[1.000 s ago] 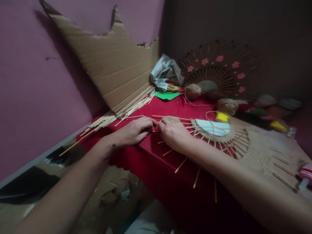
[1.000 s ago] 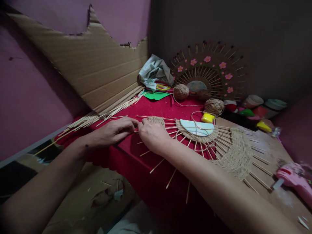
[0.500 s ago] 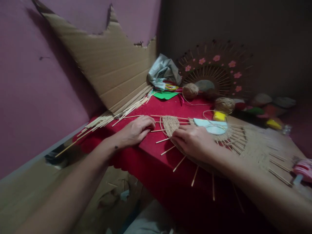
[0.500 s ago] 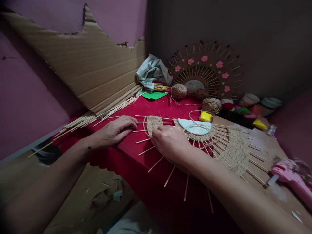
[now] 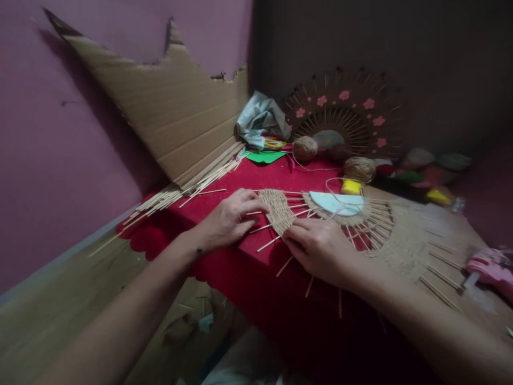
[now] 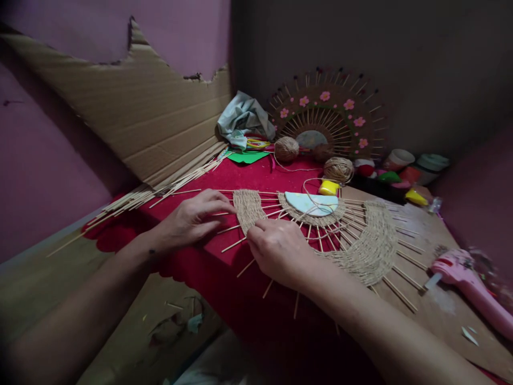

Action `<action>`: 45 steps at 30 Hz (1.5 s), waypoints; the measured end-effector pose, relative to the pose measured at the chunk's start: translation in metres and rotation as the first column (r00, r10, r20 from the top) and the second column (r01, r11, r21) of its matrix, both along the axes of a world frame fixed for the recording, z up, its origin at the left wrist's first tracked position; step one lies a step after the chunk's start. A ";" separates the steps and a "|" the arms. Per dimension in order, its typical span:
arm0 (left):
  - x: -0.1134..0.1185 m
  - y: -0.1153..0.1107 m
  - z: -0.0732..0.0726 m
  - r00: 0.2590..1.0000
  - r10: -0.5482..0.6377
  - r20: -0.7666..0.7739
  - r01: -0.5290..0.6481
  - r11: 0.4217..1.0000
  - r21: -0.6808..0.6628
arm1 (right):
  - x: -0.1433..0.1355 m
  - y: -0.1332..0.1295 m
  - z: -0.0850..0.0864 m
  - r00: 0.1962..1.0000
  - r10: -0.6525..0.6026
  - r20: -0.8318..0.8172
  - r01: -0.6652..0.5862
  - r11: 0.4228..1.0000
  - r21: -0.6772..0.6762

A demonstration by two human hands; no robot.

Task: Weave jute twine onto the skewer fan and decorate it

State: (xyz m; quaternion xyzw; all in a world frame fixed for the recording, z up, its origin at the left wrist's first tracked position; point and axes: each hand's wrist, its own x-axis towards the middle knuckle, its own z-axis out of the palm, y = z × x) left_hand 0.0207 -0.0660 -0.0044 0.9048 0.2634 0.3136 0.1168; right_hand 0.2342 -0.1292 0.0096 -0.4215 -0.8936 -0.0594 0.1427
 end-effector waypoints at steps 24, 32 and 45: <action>-0.012 -0.017 0.002 0.970 -0.215 -0.112 0.193 0.965 -0.180 | -0.022 -0.021 -0.011 0.984 0.180 -0.016 -0.181 0.981 -0.069; -0.016 -0.020 0.002 0.966 -0.232 -0.117 0.209 0.961 -0.182 | -0.020 -0.026 -0.013 0.958 0.271 0.098 -0.271 0.962 -0.015; -0.021 -0.020 -0.002 0.964 -0.260 -0.052 0.242 0.943 -0.229 | -0.018 -0.030 -0.013 0.956 0.284 0.080 -0.282 0.959 -0.037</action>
